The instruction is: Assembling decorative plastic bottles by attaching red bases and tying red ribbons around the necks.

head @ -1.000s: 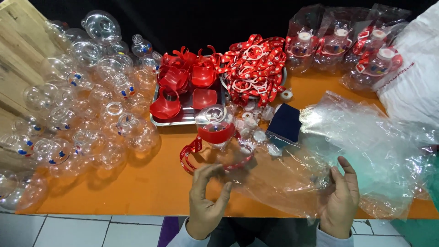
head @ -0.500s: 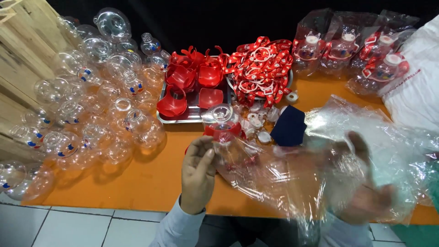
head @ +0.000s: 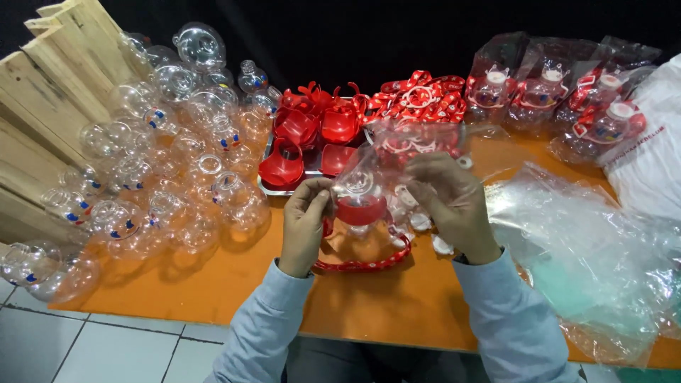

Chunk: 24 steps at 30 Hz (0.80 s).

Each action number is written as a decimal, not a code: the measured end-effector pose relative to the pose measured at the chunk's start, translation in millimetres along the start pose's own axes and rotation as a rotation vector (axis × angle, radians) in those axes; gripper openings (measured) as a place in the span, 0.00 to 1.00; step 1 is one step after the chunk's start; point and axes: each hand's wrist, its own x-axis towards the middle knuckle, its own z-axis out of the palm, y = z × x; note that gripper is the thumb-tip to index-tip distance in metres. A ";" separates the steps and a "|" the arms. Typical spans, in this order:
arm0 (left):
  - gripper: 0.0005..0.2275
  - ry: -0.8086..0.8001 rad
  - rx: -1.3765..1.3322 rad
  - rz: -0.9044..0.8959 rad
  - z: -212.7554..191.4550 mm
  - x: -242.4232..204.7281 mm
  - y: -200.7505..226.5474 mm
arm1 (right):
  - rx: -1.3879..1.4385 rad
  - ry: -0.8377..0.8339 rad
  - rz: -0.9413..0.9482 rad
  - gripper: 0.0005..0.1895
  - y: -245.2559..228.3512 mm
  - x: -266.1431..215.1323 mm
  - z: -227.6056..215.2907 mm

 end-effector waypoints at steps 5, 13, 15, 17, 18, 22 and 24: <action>0.08 0.005 0.037 0.043 4.1 8.7 13.3 | 0.025 -0.038 -0.073 0.07 -5.0 15.6 1.8; 0.07 0.011 0.001 0.087 7.0 14.7 7.6 | -0.009 -0.057 -0.149 0.08 -6.0 22.2 9.9; 0.06 0.021 -0.034 0.081 3.0 15.9 0.6 | 0.226 -0.087 -0.111 0.19 -1.3 20.4 9.8; 0.07 0.032 -0.055 0.096 2.9 15.4 4.8 | 0.401 -0.107 -0.080 0.30 13.3 15.4 8.0; 0.07 0.045 -0.078 0.110 3.0 15.0 6.8 | 0.576 -0.129 -0.046 0.42 20.4 12.7 7.0; 0.06 0.057 -0.220 0.063 8.1 14.7 2.4 | 0.715 -0.129 0.076 0.44 20.7 16.9 8.5; 0.07 0.089 -0.371 -0.020 18.7 10.0 7.4 | 0.922 -0.118 0.278 0.46 20.6 18.8 9.1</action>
